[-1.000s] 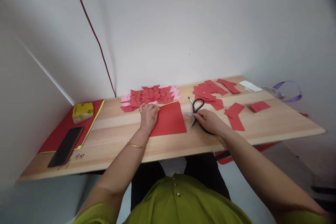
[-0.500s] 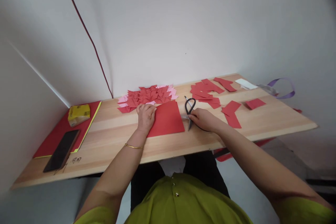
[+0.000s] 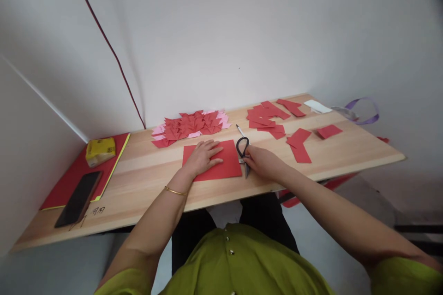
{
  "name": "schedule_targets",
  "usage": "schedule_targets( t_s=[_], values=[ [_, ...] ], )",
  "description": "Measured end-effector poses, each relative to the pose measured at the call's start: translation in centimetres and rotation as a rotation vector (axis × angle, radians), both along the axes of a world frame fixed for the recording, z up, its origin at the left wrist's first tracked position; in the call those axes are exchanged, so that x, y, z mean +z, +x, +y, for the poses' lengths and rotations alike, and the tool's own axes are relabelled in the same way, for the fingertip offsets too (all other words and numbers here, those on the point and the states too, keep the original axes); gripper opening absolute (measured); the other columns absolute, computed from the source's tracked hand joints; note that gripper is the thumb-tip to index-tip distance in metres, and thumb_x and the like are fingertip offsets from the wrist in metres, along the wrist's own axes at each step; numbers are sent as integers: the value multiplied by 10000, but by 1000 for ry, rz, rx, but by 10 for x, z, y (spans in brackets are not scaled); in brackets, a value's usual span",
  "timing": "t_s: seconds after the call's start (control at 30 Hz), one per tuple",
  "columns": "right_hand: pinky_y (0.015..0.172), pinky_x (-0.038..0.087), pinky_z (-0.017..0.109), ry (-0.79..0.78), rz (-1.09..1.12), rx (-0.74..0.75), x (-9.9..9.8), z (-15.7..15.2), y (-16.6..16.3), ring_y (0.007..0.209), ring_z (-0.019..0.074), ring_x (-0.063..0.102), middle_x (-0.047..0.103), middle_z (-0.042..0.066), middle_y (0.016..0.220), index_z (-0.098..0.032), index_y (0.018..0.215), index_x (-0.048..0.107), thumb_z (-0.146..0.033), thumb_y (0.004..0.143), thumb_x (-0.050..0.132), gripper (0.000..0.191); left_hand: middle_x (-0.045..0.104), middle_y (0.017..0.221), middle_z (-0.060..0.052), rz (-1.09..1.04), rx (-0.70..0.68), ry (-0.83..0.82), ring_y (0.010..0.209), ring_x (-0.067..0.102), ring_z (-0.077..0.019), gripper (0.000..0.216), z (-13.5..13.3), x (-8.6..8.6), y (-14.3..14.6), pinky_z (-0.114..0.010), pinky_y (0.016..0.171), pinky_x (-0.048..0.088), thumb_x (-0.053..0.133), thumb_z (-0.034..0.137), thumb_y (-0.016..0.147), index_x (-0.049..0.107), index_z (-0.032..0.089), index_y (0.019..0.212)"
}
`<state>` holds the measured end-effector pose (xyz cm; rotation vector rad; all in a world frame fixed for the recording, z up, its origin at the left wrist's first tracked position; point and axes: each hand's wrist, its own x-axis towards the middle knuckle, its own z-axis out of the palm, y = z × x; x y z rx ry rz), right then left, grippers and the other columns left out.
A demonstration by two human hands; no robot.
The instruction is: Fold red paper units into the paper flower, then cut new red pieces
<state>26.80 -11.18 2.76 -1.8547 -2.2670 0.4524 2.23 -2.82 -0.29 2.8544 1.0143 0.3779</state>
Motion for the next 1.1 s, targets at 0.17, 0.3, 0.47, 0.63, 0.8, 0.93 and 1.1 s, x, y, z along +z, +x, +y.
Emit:
schedule_targets(
  t_s=[0.17,0.3,0.47,0.63,0.8,0.93,1.1],
  values=[
    [627,350,252,54,43,71,-4,-5,0,781,187,602,645,86,935,-166,996,502,-245,921,411,142,415,1443,-68,80,127,-29,1332,347,-247,589,-2,-1,1,-491,1105,210,390,618,847,481,285,1324],
    [697,386,268,112,12,196,-4,-7,0,849,196,589,616,104,987,-160,972,538,-216,933,384,168,430,1430,-87,134,246,-19,1328,337,-310,561,-2,6,0,-596,1069,177,398,601,853,490,297,1315],
    [769,420,300,158,-12,294,-6,-3,0,901,213,574,603,124,991,-148,996,570,-190,932,382,203,400,1448,-96,183,159,43,1353,288,-331,556,2,23,0,-595,1086,139,458,576,837,499,289,1311],
    [809,425,309,210,-30,320,-13,3,1,917,217,560,600,124,991,-150,1000,592,-177,915,416,198,354,1478,-90,195,-22,-56,1372,283,-268,618,7,17,0,-456,1114,207,407,597,850,422,270,1375],
    [837,440,330,221,-20,329,-11,4,1,950,222,556,597,133,1008,-137,1043,595,-204,929,393,241,286,1514,-60,165,11,-116,1404,207,-256,617,8,1,-1,-487,1129,147,337,613,868,352,315,1408],
    [883,441,383,278,-38,403,-11,-1,5,1003,253,541,590,156,1055,-120,1096,594,-205,919,411,268,276,1519,-43,162,4,-121,1409,192,-245,550,6,2,0,-489,1125,150,300,582,893,364,361,1392],
    [921,423,419,363,-104,488,-21,-8,12,1034,274,519,586,165,1102,-113,1154,588,-175,899,412,316,271,1522,-25,167,20,-120,1409,193,-236,495,5,5,1,-511,1122,124,279,530,920,357,389,1388]
  ],
)
